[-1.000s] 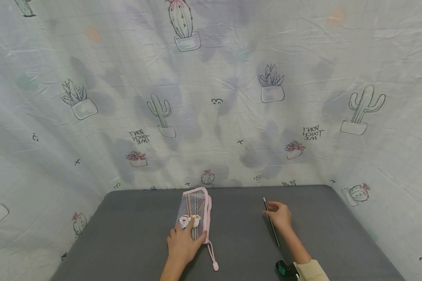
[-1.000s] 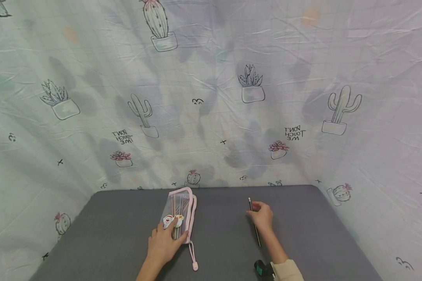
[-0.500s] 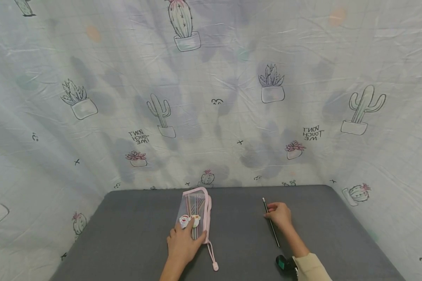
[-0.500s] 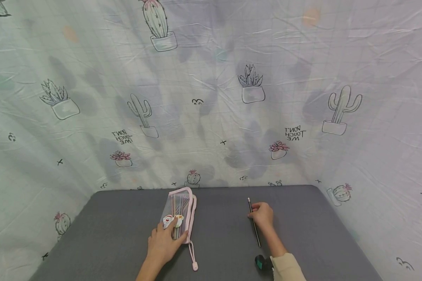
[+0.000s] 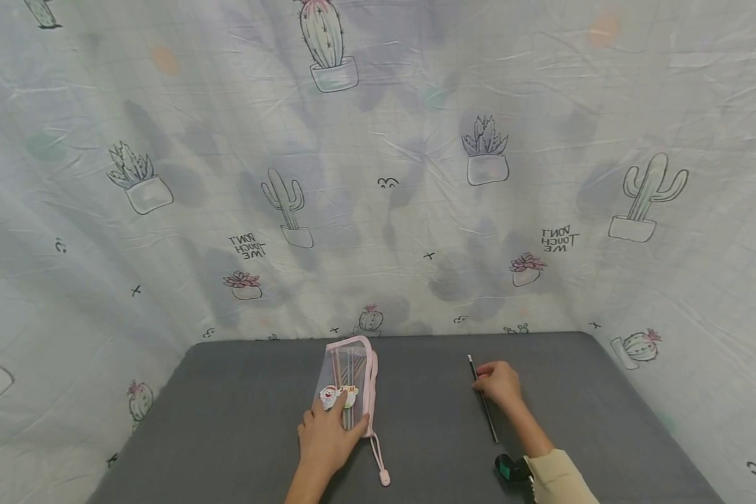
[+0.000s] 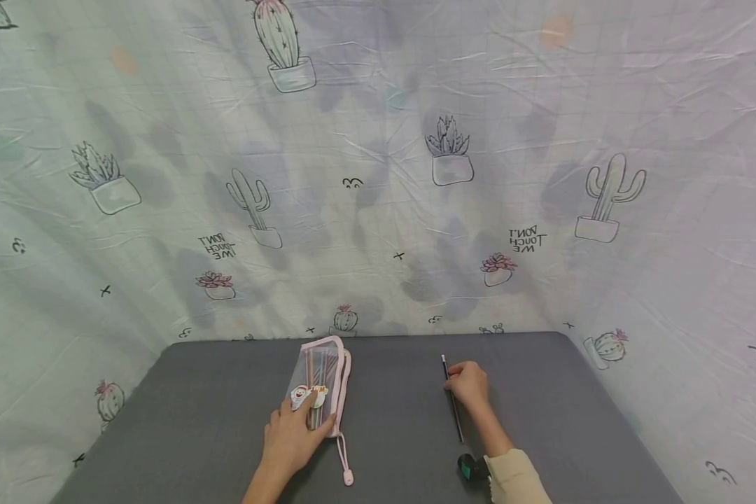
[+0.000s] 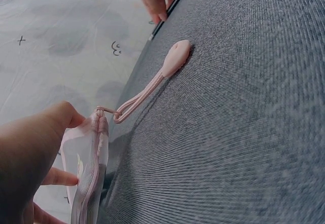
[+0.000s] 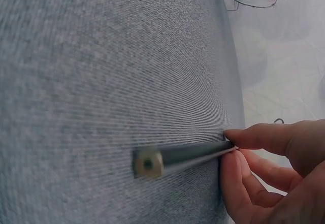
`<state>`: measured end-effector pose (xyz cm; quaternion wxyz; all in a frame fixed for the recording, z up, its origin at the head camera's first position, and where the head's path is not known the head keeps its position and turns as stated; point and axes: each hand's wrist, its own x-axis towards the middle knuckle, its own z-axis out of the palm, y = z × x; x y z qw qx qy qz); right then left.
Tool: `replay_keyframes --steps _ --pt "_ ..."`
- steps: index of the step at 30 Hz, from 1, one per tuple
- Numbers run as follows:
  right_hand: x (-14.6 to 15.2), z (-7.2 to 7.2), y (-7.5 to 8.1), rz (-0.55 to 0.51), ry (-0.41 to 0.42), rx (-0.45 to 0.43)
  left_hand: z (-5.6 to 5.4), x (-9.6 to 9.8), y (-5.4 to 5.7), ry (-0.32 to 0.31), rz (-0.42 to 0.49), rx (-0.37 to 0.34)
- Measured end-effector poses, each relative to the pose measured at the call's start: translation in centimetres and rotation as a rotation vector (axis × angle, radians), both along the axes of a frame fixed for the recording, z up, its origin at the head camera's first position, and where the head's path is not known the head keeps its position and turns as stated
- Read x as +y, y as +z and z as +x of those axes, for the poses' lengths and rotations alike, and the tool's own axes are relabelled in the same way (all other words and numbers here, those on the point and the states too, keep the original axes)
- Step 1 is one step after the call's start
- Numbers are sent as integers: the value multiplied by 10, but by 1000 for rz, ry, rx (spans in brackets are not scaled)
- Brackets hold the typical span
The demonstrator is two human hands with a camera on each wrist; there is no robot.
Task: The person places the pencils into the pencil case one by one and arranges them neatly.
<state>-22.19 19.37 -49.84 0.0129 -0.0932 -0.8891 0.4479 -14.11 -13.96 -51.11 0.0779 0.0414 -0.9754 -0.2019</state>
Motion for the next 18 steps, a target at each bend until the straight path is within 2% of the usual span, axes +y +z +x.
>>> replay_keyframes --steps 8,18 --pt "2 -1 0 -103 10 -26 1 0 2 0 1 -11" --pt "4 -3 3 -197 7 -98 1 -1 0 -4 1 -1"
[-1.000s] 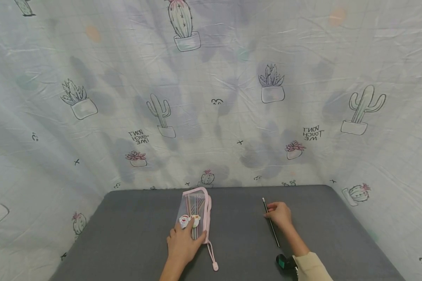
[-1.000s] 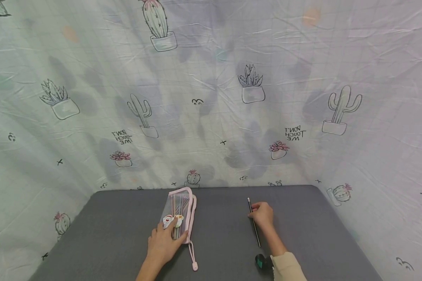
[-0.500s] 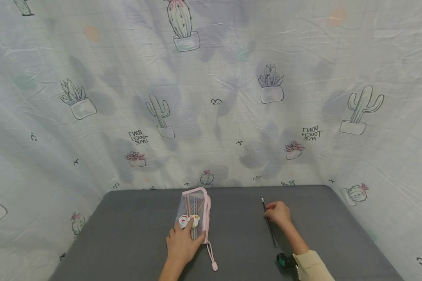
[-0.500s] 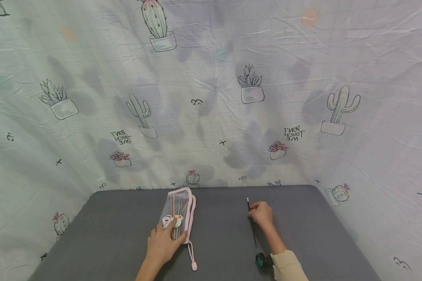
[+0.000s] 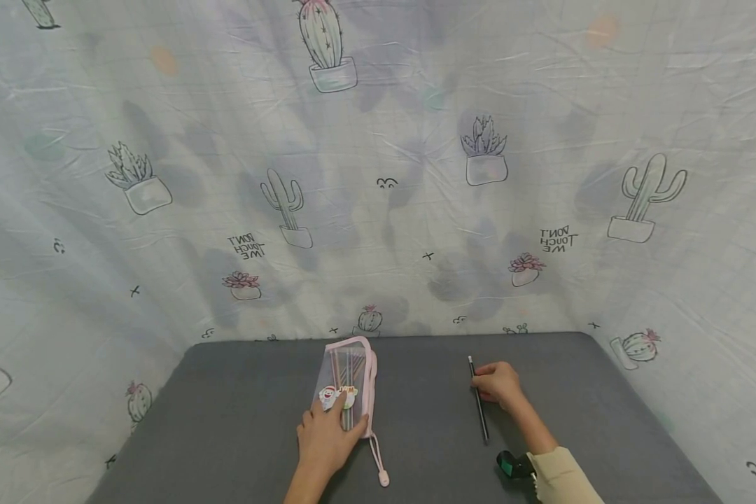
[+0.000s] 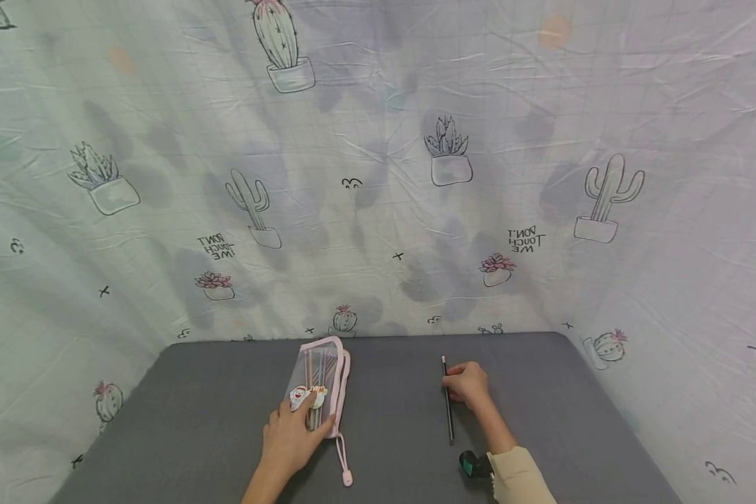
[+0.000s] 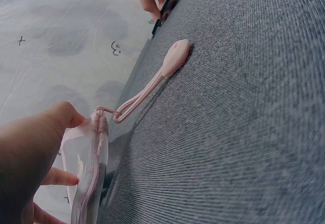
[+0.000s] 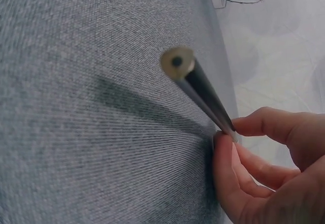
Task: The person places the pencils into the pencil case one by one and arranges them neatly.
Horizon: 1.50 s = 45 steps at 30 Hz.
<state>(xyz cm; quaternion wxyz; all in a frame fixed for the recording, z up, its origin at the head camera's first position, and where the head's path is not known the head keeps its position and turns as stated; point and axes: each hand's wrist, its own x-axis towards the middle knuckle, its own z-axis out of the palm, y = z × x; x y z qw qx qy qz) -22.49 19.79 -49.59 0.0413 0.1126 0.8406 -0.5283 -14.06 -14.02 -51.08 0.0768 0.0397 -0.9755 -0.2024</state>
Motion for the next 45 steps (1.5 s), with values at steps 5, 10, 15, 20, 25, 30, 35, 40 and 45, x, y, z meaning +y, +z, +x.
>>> replay_keyframes --steps 5,10,15,20,25,30,35,40,45 --pt "0 1 0 -34 14 -13 -1 0 0 2 3 0" --pt "-1 3 0 -88 25 -20 0 1 0 2 8 9" --pt "-3 4 -3 -137 28 -6 0 1 0 2 8 18" --pt "-8 7 -4 -171 15 9 0 1 0 2 4 21" --pt "-13 8 -4 -202 25 34 0 1 0 2 10 20" --pt "-20 10 -3 -217 30 51 0 1 0 3 10 13" --pt "-29 11 -1 -227 41 71 0 2 0 4 10 14" --pt "-37 11 -4 -246 52 87 1 2 0 1 6 26" --pt "-46 10 -2 -263 49 88 1 2 1 1 9 24"
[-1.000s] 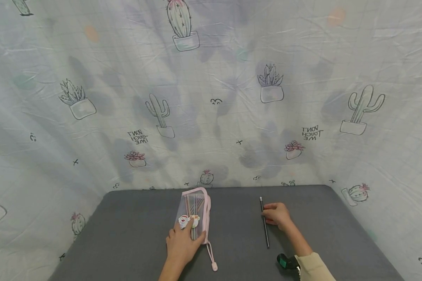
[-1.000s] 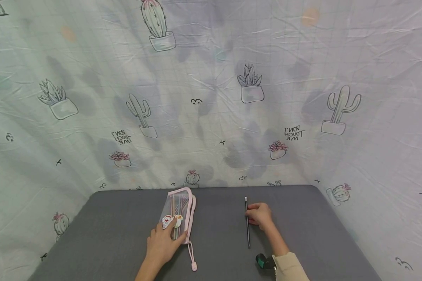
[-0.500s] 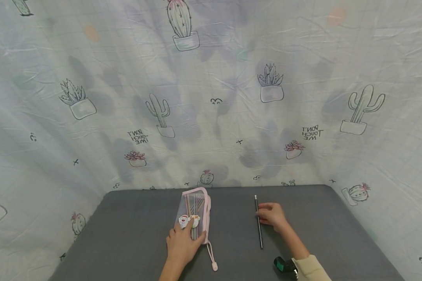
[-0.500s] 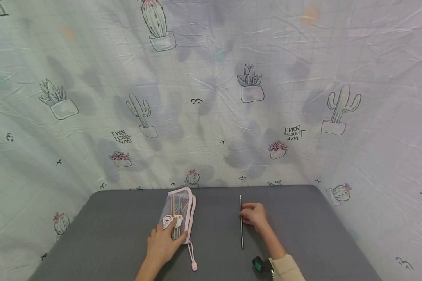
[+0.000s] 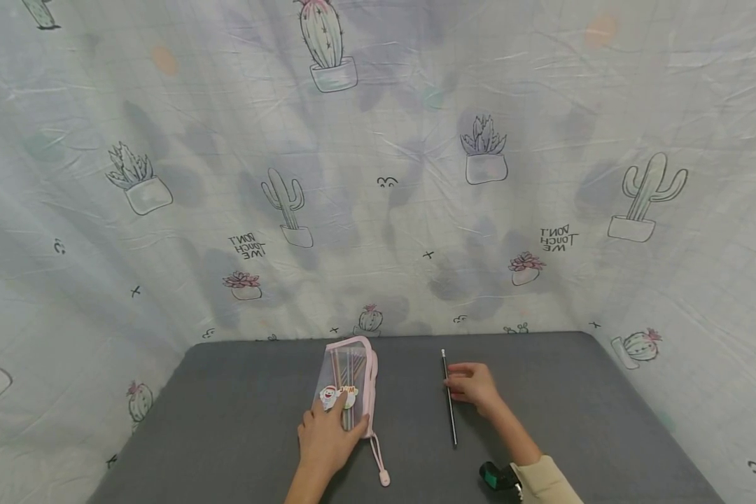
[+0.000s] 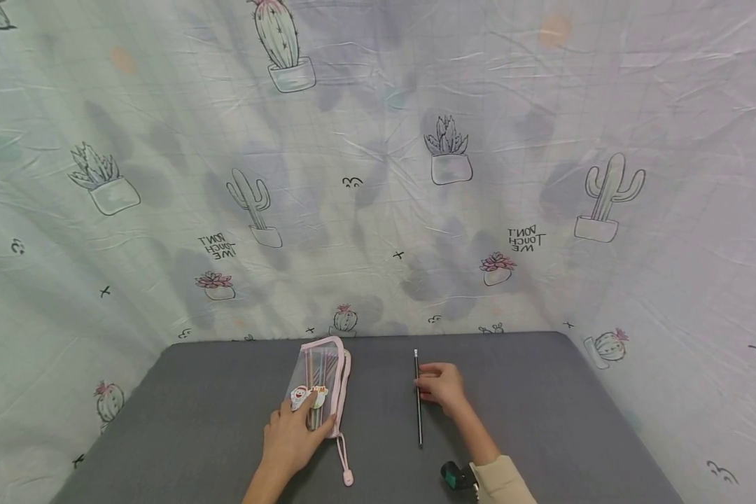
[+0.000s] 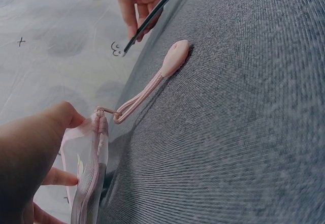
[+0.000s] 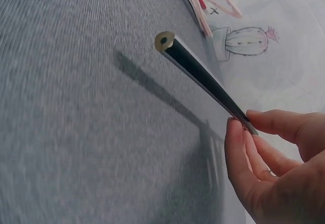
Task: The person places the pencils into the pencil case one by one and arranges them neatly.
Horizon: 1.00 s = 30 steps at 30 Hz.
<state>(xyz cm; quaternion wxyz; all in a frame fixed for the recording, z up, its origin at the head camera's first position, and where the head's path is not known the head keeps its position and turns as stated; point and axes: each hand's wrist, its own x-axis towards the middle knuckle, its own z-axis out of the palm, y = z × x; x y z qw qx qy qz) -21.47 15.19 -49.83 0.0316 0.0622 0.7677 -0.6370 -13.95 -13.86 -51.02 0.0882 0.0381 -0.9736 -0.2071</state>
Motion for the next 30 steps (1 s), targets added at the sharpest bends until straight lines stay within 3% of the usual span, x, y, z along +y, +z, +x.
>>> replay_keyframes --steps 30 --pt "-41 -6 9 -22 48 24 0 -1 0 1 0 -15"
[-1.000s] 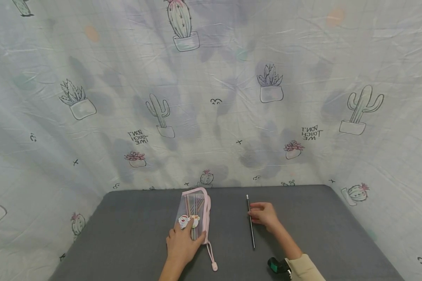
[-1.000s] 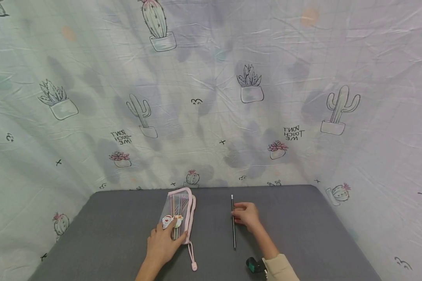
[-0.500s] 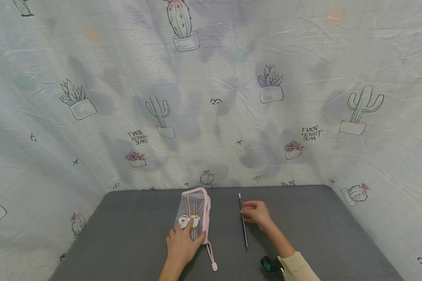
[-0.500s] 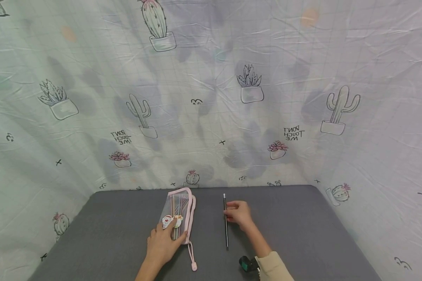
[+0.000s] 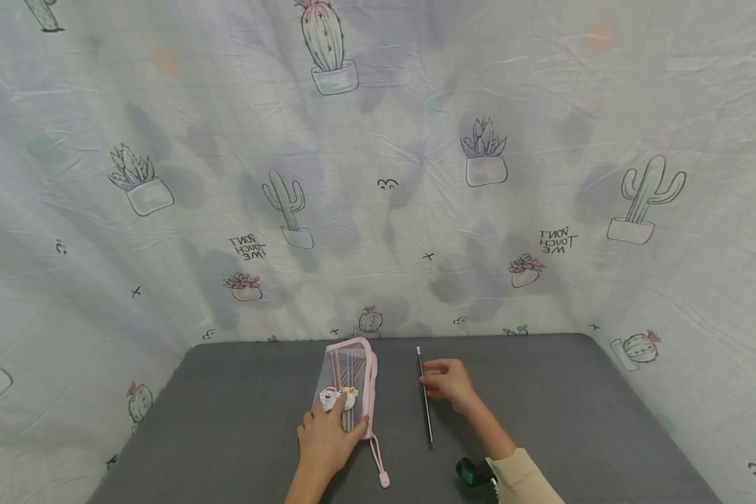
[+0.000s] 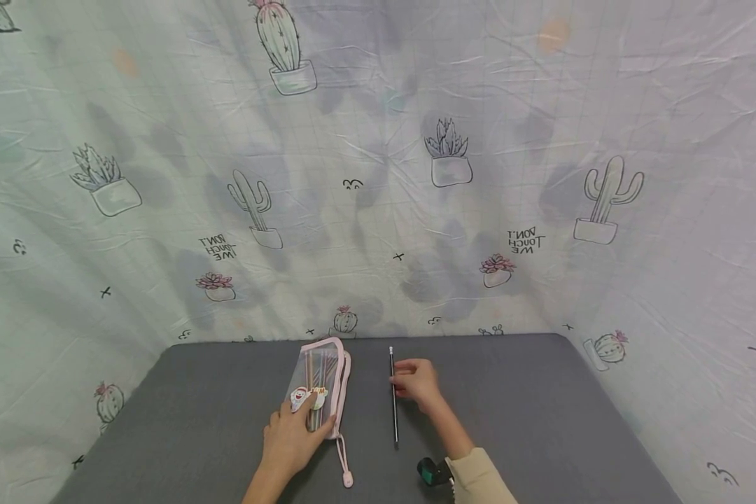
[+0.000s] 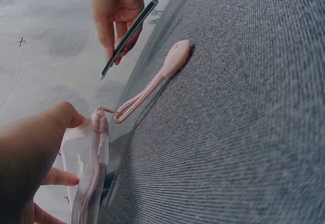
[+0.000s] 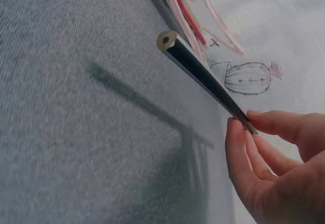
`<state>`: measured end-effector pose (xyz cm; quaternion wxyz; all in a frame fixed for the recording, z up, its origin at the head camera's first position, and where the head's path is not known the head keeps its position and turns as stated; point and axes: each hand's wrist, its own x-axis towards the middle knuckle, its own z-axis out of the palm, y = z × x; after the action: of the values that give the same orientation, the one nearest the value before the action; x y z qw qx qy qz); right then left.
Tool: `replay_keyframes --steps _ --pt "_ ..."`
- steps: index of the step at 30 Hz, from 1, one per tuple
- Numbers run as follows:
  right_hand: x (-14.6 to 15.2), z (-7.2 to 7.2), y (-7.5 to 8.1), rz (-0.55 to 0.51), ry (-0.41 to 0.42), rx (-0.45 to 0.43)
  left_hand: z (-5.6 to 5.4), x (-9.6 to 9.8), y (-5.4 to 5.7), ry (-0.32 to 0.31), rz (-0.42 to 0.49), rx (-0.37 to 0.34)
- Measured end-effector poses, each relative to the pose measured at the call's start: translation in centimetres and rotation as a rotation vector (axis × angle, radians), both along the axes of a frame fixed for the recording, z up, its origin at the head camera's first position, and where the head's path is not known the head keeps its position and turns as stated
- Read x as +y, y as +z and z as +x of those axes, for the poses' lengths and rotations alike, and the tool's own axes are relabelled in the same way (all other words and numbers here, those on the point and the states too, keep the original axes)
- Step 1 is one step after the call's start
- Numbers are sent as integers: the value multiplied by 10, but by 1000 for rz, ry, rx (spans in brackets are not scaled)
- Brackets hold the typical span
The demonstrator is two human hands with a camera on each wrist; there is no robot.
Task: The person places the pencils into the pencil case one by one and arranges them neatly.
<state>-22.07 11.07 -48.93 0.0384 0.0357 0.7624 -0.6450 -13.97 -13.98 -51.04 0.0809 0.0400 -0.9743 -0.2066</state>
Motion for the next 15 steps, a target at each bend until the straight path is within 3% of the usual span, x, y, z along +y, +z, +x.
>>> replay_keyframes --steps 15 --pt "-18 -2 3 -21 15 7 0 0 -1 0 -7 11"
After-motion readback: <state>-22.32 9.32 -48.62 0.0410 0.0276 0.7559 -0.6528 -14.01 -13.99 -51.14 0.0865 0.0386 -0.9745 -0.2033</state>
